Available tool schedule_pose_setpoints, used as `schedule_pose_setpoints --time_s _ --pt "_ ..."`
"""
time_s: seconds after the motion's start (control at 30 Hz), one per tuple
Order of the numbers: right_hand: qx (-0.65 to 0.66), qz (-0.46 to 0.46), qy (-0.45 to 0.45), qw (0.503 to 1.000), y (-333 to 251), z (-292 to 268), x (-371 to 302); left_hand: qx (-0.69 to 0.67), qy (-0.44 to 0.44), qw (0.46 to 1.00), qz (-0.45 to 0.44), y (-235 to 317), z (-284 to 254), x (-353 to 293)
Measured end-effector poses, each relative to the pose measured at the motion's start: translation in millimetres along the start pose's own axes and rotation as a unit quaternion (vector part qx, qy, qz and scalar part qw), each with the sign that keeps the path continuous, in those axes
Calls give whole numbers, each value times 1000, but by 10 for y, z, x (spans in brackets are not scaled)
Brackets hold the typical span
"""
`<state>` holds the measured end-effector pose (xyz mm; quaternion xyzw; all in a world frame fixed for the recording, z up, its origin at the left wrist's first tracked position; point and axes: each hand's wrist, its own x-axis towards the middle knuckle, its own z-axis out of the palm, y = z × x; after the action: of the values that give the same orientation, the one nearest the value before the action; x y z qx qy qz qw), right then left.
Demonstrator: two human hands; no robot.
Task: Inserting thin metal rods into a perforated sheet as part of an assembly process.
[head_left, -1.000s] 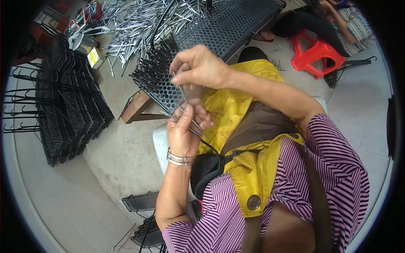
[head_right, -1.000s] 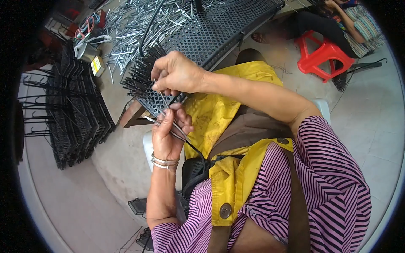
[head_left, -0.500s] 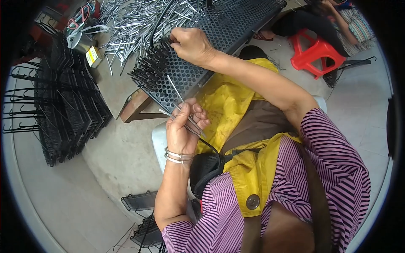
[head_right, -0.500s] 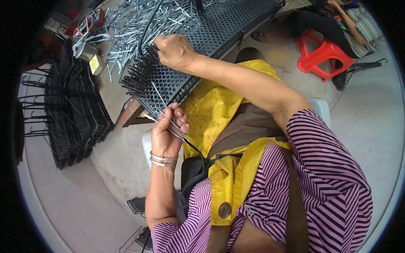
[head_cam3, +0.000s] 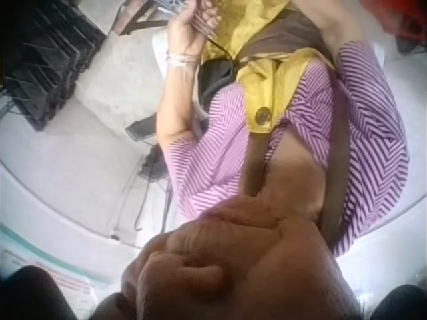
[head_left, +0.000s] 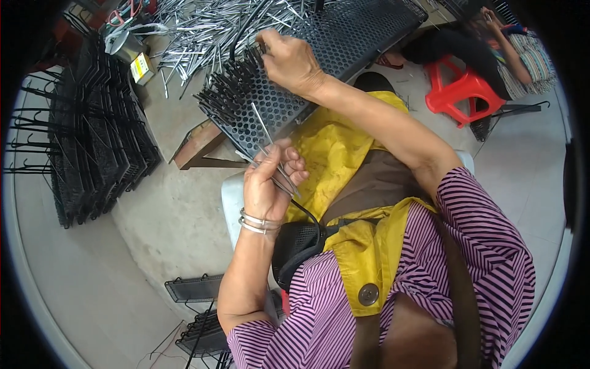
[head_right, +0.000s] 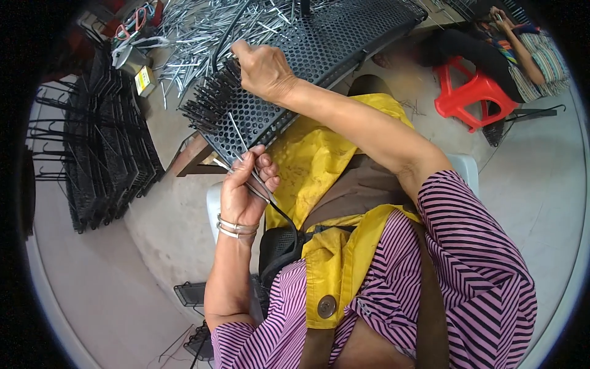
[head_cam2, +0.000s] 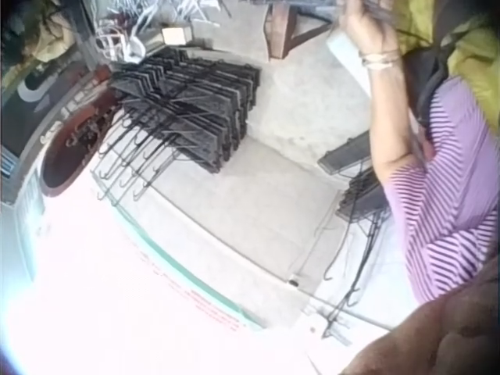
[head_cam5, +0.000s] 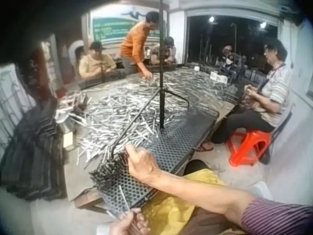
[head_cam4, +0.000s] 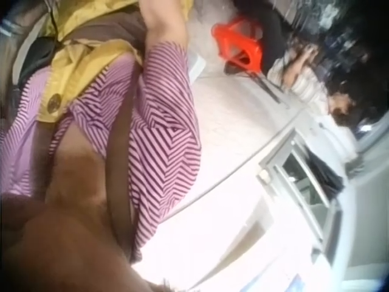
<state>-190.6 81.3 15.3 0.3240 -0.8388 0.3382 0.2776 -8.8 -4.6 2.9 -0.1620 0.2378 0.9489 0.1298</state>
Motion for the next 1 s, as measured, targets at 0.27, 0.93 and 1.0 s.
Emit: schedule_pose_setpoints --time_s 0.27,0.93,1.0 --pt "18 -99 72 992 3 -79 79 3 6 1000 2 7 0 -5" --pt "451 274 -208 824 -346 -552 -467 81 -82 992 -56 9 69 -6" --pt "446 282 -236 816 -355 -608 -413 86 -87 991 -61 21 33 10"
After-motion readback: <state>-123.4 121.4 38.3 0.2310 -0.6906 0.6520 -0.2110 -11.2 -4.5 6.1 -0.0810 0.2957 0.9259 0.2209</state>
